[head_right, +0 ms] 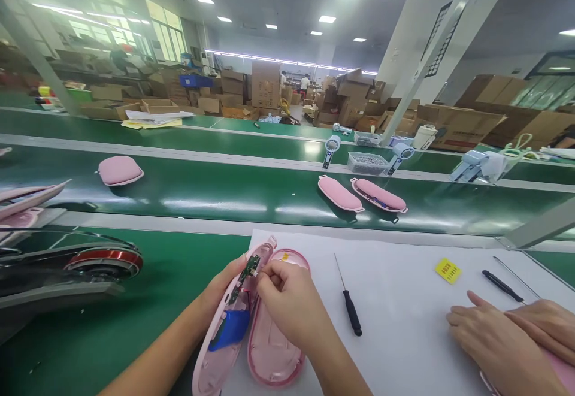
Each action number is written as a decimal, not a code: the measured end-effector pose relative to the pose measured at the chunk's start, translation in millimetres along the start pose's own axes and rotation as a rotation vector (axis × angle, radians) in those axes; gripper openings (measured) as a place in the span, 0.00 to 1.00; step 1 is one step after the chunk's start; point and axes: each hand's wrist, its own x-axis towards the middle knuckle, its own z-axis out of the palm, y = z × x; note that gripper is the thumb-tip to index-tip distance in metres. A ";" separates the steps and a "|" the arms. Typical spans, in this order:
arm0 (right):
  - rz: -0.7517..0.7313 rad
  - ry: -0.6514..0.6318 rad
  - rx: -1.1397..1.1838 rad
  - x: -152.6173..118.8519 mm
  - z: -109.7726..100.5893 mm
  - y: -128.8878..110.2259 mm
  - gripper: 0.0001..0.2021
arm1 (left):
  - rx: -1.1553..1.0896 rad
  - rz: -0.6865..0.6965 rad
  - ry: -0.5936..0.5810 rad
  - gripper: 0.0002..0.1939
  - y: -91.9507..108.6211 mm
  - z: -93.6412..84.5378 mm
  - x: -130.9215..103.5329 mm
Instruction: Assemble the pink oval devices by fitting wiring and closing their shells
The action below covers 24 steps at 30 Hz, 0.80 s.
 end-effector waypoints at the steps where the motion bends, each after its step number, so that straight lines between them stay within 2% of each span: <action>1: -0.006 0.007 -0.004 0.3 0.2 0.8 0.09 | 0.019 0.014 -0.010 0.31 -0.1 0.9 -1.2; 9: -0.016 -0.026 -0.016 -4.1 -6.3 -0.6 0.09 | 0.092 0.003 -0.052 0.28 1.0 5.2 -9.1; 16: -0.096 -0.012 -0.087 -9.6 -8.7 -4.2 0.10 | 0.143 0.044 -0.110 0.34 -3.7 5.4 -0.4; 20: -0.110 0.029 -0.182 -9.0 -6.3 -5.9 0.11 | 0.148 0.077 -0.104 0.29 -7.3 5.1 0.0; 24: -0.076 0.027 -0.289 -8.7 -13.7 -12.2 0.13 | 0.017 0.009 -0.122 0.18 -5.8 -1.2 2.2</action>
